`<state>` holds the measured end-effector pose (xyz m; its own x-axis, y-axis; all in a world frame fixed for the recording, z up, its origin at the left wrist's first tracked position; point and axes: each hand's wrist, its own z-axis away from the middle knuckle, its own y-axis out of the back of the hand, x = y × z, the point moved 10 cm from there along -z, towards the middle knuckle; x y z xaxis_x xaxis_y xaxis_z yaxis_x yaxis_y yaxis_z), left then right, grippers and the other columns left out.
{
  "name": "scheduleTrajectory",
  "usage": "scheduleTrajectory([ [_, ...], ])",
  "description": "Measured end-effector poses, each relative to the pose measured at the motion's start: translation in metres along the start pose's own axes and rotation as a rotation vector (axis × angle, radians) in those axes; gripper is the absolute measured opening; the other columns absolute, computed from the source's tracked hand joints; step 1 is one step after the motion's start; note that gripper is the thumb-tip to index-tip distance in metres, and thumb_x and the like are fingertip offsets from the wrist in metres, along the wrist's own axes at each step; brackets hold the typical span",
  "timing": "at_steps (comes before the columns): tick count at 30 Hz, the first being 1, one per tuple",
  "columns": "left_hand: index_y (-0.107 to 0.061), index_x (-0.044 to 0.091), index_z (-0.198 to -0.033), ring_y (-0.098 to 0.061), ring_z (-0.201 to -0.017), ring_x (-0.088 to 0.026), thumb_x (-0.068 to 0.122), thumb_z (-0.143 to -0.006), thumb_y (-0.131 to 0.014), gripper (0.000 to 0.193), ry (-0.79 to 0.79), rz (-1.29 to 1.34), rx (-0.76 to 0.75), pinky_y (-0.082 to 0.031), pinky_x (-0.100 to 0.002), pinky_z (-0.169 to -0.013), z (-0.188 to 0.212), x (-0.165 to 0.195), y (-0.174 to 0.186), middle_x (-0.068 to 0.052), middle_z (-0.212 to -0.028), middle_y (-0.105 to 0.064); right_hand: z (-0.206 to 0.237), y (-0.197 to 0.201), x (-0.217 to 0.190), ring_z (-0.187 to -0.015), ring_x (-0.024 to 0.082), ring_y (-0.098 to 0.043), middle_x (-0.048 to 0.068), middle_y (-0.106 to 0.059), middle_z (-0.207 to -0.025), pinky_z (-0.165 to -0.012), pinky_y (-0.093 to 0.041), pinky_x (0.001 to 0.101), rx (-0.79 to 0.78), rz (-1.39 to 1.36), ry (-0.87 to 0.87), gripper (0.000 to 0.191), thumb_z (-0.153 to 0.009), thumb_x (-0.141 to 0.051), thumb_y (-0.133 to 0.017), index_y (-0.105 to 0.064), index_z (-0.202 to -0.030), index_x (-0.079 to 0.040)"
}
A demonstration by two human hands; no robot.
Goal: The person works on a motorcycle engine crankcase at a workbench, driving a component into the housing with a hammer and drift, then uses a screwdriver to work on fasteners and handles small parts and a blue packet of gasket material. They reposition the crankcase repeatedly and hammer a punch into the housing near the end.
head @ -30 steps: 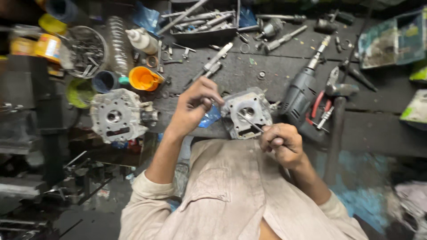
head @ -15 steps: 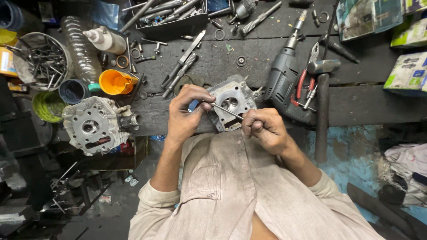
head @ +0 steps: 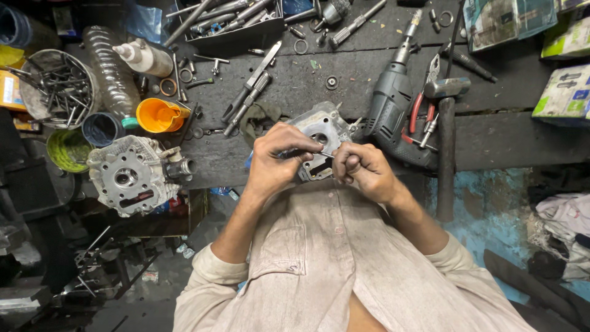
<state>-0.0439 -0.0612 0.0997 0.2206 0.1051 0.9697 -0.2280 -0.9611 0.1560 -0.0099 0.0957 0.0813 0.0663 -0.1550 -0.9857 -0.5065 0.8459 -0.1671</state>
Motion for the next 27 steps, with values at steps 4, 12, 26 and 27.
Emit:
scheduleTrajectory([
  [4,-0.067,0.009,-0.105,-0.071,-0.099,-0.016,0.012,-0.077,-0.087,0.035,0.360,0.723,0.065,-0.055,-0.032,-0.091,0.014,-0.048,-0.014,-0.002,-0.104,-0.071,0.002,0.000,-0.005,-0.063,0.012,-0.053,0.003,-0.055,-0.070,-0.060,-0.046,0.0281,0.041,-0.045,0.085,0.028,-0.111,-0.011,-0.044,-0.053,-0.087,-0.002],
  [12,-0.069,0.005,-0.104,-0.063,-0.102,-0.019,0.023,-0.098,-0.075,0.020,0.309,1.142,0.189,-0.050,-0.035,-0.097,0.020,-0.082,-0.042,-0.007,-0.104,-0.068,-0.004,-0.017,-0.022,-0.069,0.016,-0.057,0.006,-0.057,-0.075,-0.063,-0.047,0.0312,0.066,0.170,0.226,0.016,-0.101,0.005,-0.047,-0.053,-0.087,-0.001],
  [26,-0.078,0.007,-0.108,-0.066,-0.102,-0.020,0.004,-0.085,-0.079,0.023,0.006,0.058,-0.056,-0.052,-0.033,-0.094,-0.001,-0.007,0.019,-0.005,-0.104,-0.073,0.011,0.005,-0.040,-0.054,0.013,-0.046,0.002,-0.048,-0.062,-0.052,-0.037,0.0305,0.056,0.011,0.261,0.053,-0.111,-0.043,-0.049,-0.049,-0.075,-0.003],
  [27,-0.078,0.007,-0.108,-0.067,-0.102,-0.019,0.007,-0.083,-0.081,0.026,0.023,0.064,-0.063,-0.052,-0.032,-0.094,-0.001,-0.008,0.015,-0.005,-0.103,-0.075,0.009,0.006,-0.039,-0.053,0.013,-0.046,0.002,-0.048,-0.061,-0.051,-0.037,0.0300,0.068,0.003,0.238,0.054,-0.110,-0.044,-0.049,-0.049,-0.075,-0.003],
])
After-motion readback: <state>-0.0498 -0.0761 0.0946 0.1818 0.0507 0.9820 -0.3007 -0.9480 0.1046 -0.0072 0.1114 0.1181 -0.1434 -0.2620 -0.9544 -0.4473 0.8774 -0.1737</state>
